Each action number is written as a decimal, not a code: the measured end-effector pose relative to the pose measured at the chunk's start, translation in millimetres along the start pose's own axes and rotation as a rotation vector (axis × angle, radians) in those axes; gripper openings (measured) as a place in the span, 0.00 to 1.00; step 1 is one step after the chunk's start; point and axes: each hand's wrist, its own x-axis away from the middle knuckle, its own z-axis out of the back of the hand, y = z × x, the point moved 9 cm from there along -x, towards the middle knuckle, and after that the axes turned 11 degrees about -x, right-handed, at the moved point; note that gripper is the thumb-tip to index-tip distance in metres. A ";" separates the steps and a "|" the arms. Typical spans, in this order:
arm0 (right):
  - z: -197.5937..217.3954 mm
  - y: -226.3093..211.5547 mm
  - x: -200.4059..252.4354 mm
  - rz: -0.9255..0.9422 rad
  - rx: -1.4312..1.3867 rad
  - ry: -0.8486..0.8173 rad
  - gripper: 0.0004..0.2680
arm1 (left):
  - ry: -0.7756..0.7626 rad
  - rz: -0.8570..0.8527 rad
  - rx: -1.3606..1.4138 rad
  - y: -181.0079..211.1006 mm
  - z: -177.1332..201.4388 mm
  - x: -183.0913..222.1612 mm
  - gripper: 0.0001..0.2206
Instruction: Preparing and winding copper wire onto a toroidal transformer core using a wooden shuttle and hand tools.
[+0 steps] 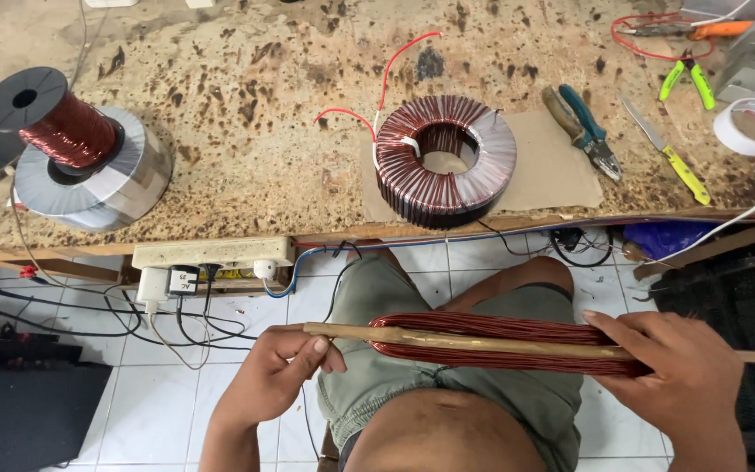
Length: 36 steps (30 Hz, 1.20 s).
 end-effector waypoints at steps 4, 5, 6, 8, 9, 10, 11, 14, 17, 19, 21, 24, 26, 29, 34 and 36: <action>15.7 -1.1 -1.1 0.029 0.035 0.068 0.15 | -0.049 0.106 -0.056 -1.9 -6.1 -5.2 0.21; 7.0 7.2 2.0 0.025 0.085 -0.024 0.19 | -0.077 0.186 -0.060 -10.4 -10.3 -4.9 0.21; -1.6 15.9 6.3 0.018 0.137 -0.114 0.23 | -0.107 0.266 -0.064 -18.8 -14.4 -4.5 0.21; -7.9 16.4 5.5 0.004 0.214 -0.185 0.23 | -0.094 0.374 -0.302 -15.7 1.8 0.7 0.21; -13.7 18.2 6.8 -0.009 0.291 -0.258 0.23 | -0.077 0.480 -0.540 -16.9 15.1 4.3 0.23; -10.4 13.8 3.0 -0.020 0.292 -0.255 0.23 | -0.085 0.473 -0.545 -8.9 16.1 6.7 0.23; -13.2 9.8 1.0 -0.024 0.308 -0.322 0.23 | 0.116 0.346 -0.554 13.3 31.8 5.1 0.10; -17.9 -15.5 -10.5 0.086 0.316 -0.418 0.24 | 0.225 -0.003 -0.569 66.3 14.9 -0.4 0.20; -17.5 -50.6 -22.2 0.275 0.258 -0.432 0.26 | -0.054 -0.194 -0.584 79.2 -56.3 -7.5 0.36; -11.1 -68.4 -29.5 0.334 0.207 -0.420 0.28 | -0.252 -0.173 -0.589 67.0 -97.3 -10.5 0.46; 1.8 -85.8 -35.6 0.401 0.244 -0.360 0.25 | -0.254 -0.221 -0.478 65.5 -115.4 -14.8 0.32; 39.5 -105.5 -55.4 0.416 0.140 -0.224 0.27 | -0.328 -0.039 -0.454 62.8 -108.2 -17.3 0.33; 89.5 -104.7 -53.8 0.240 -0.140 -0.028 0.25 | -0.339 0.051 -0.446 49.1 -104.6 -15.3 0.32; 113.1 -18.6 -16.7 0.176 -0.375 0.584 0.21 | -0.353 0.156 -0.384 30.9 -102.1 -12.1 0.32; 80.3 62.3 23.8 -0.370 -0.798 1.304 0.08 | -0.457 0.239 0.046 26.5 -112.5 -4.5 0.26; 28.3 54.1 -7.8 -0.227 -0.862 0.784 0.19 | -0.597 0.261 0.512 28.6 -127.9 4.3 0.34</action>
